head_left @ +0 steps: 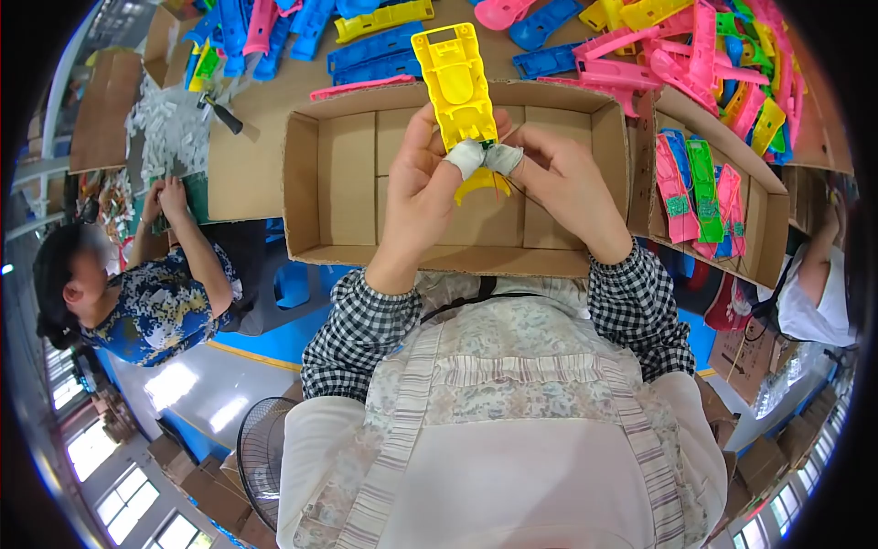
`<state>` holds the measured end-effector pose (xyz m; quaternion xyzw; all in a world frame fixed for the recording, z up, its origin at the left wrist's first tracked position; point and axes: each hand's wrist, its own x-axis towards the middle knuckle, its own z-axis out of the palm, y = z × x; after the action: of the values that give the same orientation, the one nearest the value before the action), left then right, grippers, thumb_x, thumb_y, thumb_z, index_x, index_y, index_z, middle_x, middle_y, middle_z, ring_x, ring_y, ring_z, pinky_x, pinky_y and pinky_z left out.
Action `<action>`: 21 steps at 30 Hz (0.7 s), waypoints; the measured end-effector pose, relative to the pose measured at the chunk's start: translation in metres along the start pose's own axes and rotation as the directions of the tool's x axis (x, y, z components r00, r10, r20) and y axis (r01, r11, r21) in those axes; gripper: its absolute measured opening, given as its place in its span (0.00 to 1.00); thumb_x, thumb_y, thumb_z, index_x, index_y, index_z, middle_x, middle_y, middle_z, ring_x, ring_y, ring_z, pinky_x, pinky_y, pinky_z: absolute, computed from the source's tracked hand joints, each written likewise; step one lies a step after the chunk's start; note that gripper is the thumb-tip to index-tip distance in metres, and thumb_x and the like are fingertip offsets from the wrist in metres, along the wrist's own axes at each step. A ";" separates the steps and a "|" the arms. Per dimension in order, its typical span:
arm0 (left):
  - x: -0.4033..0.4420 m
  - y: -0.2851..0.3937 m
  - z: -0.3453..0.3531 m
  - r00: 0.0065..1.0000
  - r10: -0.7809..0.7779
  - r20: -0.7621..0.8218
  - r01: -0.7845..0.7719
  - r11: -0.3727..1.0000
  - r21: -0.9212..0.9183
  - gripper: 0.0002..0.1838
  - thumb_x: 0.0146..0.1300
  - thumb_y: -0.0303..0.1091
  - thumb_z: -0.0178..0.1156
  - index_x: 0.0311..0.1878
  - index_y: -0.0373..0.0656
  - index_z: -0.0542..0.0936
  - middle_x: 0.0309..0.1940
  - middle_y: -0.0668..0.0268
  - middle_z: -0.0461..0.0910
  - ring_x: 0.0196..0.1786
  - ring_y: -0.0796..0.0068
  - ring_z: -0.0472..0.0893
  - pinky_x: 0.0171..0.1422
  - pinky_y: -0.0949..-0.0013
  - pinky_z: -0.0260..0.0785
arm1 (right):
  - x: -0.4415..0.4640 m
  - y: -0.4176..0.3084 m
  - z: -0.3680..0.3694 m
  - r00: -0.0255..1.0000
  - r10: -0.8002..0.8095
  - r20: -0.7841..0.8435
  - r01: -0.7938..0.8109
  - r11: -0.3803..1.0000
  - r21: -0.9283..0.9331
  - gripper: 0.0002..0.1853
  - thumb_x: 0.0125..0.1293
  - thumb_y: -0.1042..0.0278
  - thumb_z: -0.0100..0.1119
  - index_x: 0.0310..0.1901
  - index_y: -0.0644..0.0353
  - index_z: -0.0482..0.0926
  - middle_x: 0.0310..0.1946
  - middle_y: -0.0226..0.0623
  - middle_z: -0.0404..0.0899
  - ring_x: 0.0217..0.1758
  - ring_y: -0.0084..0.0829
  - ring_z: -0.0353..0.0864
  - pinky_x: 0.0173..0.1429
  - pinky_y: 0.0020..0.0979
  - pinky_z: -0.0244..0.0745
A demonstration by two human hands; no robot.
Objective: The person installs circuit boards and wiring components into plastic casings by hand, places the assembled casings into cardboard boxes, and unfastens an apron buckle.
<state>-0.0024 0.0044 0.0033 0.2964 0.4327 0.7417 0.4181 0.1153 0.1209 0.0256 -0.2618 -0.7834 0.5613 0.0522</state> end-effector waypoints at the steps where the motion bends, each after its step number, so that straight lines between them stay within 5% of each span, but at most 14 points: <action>1: 0.000 0.000 0.001 1.000 -0.003 0.002 0.003 1.000 0.000 0.25 0.64 0.19 0.43 0.65 0.35 0.56 0.57 0.51 0.71 0.58 0.63 0.74 0.61 0.64 0.69 | 0.000 0.006 0.004 1.000 0.002 -0.002 -0.002 1.000 0.002 0.11 0.67 0.67 0.52 0.42 0.68 0.76 0.25 0.25 0.74 0.26 0.13 0.70 0.27 0.19 0.69; 3: 0.001 0.002 0.002 0.998 -0.063 0.002 0.063 0.998 0.023 0.25 0.65 0.20 0.44 0.66 0.35 0.56 0.57 0.51 0.71 0.59 0.63 0.74 0.61 0.64 0.69 | 0.003 0.021 0.014 0.998 -0.024 0.055 -0.004 0.894 0.448 0.15 0.69 0.63 0.49 0.47 0.68 0.75 0.32 0.27 0.75 0.31 0.15 0.71 0.34 0.20 0.71; 7: 0.007 0.003 0.002 0.996 -0.078 -0.034 0.076 0.995 -0.060 0.25 0.65 0.20 0.45 0.66 0.38 0.56 0.57 0.51 0.71 0.60 0.61 0.73 0.61 0.62 0.69 | 0.005 0.023 0.016 0.997 -0.062 -0.049 0.078 0.880 0.469 0.15 0.70 0.63 0.49 0.50 0.66 0.74 0.37 0.29 0.75 0.36 0.16 0.73 0.40 0.20 0.72; 10: 0.020 0.017 -0.004 0.994 0.018 -0.111 -0.052 0.948 -0.314 0.27 0.63 0.19 0.47 0.65 0.44 0.56 0.58 0.51 0.68 0.61 0.55 0.71 0.62 0.55 0.68 | 0.000 0.032 0.008 0.988 -0.145 0.054 0.074 0.748 0.659 0.15 0.71 0.62 0.47 0.50 0.65 0.73 0.38 0.28 0.74 0.38 0.16 0.73 0.41 0.19 0.71; 12: 0.028 0.020 -0.014 0.989 0.077 -0.127 -0.102 0.975 -0.198 0.28 0.62 0.18 0.47 0.65 0.44 0.56 0.58 0.52 0.68 0.61 0.55 0.71 0.62 0.55 0.68 | -0.011 0.030 0.009 0.925 -0.072 0.374 -0.130 0.862 0.489 0.14 0.71 0.61 0.45 0.47 0.63 0.73 0.35 0.28 0.75 0.35 0.16 0.75 0.38 0.18 0.71; 13: 0.033 0.021 -0.018 0.983 0.129 -0.132 -0.141 0.987 -0.083 0.29 0.61 0.17 0.47 0.65 0.44 0.56 0.57 0.52 0.68 0.61 0.55 0.71 0.62 0.54 0.69 | -0.015 0.025 0.014 0.923 -0.074 0.377 -0.131 0.862 0.489 0.14 0.71 0.61 0.45 0.47 0.63 0.73 0.35 0.28 0.75 0.35 0.16 0.75 0.38 0.18 0.71; 15: 0.039 0.019 -0.025 0.978 0.162 -0.135 -0.161 0.987 0.020 0.30 0.60 0.15 0.45 0.66 0.43 0.55 0.57 0.53 0.69 0.60 0.59 0.72 0.60 0.58 0.70 | -0.024 0.011 0.027 0.899 0.056 0.435 -0.356 0.671 0.650 0.13 0.71 0.61 0.46 0.45 0.63 0.73 0.32 0.29 0.76 0.32 0.18 0.75 0.37 0.19 0.70; 17: 0.041 0.013 -0.039 0.928 0.349 0.133 -0.363 0.757 0.543 0.30 0.60 0.14 0.43 0.67 0.42 0.56 0.57 0.56 0.69 0.58 0.65 0.73 0.58 0.61 0.70 | -0.025 0.003 0.026 0.882 0.004 0.471 -0.395 0.553 0.734 0.11 0.70 0.63 0.46 0.44 0.63 0.74 0.28 0.29 0.75 0.28 0.18 0.74 0.35 0.20 0.70; 19: 0.038 0.020 -0.049 0.915 0.364 0.172 -0.381 0.642 0.666 0.31 0.57 0.12 0.45 0.66 0.41 0.60 0.56 0.55 0.70 0.56 0.63 0.73 0.59 0.64 0.67 | -0.018 0.005 0.019 0.913 -0.055 0.404 -0.183 0.830 0.526 0.10 0.70 0.66 0.46 0.42 0.63 0.74 0.28 0.28 0.74 0.28 0.16 0.73 0.35 0.19 0.69; 21: 0.038 0.033 -0.056 0.839 0.330 0.434 -0.485 0.091 0.870 0.33 0.52 0.11 0.47 0.65 0.40 0.62 0.55 0.51 0.70 0.55 0.56 0.73 0.61 0.64 0.65 | -0.006 0.016 0.007 0.922 -0.054 0.383 -0.133 0.886 0.444 0.10 0.69 0.66 0.47 0.41 0.62 0.75 0.29 0.28 0.74 0.29 0.16 0.73 0.35 0.19 0.69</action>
<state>-0.0772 0.0064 0.0106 0.6418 0.6658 0.3769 -0.0526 0.1237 0.1160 0.0101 -0.1428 -0.6165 0.7725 -0.0534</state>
